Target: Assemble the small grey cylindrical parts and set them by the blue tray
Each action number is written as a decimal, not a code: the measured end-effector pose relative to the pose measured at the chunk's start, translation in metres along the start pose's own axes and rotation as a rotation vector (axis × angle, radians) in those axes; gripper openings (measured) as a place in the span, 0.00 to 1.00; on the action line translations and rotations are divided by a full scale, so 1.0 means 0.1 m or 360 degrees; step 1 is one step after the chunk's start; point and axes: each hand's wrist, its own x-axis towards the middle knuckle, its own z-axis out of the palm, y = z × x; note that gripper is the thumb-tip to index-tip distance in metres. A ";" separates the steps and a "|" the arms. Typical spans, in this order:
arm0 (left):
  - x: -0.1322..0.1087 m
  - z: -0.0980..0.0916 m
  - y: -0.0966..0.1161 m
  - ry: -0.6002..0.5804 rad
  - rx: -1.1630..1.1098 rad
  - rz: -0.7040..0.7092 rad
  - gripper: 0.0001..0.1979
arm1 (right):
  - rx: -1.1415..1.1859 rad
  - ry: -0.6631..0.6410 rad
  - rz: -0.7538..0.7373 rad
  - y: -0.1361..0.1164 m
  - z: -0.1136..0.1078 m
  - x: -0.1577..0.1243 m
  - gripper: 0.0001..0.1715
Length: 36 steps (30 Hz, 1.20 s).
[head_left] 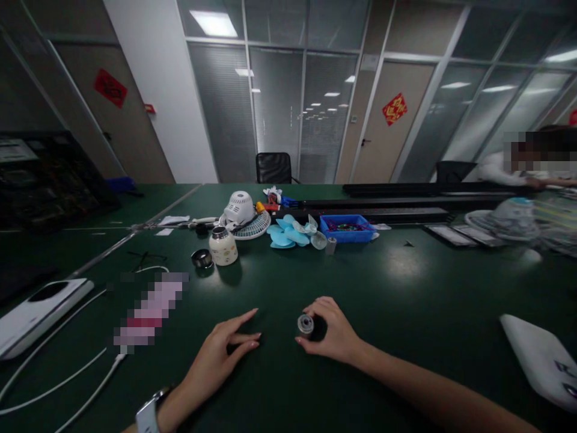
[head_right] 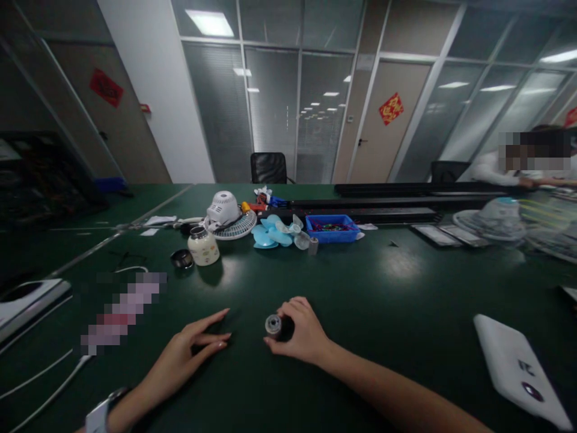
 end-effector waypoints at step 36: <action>0.06 -0.05 0.09 0.0309 -0.0363 -0.0328 0.18 | 0.0015 -0.0591 -0.0483 -0.29 0.64 0.64 0.18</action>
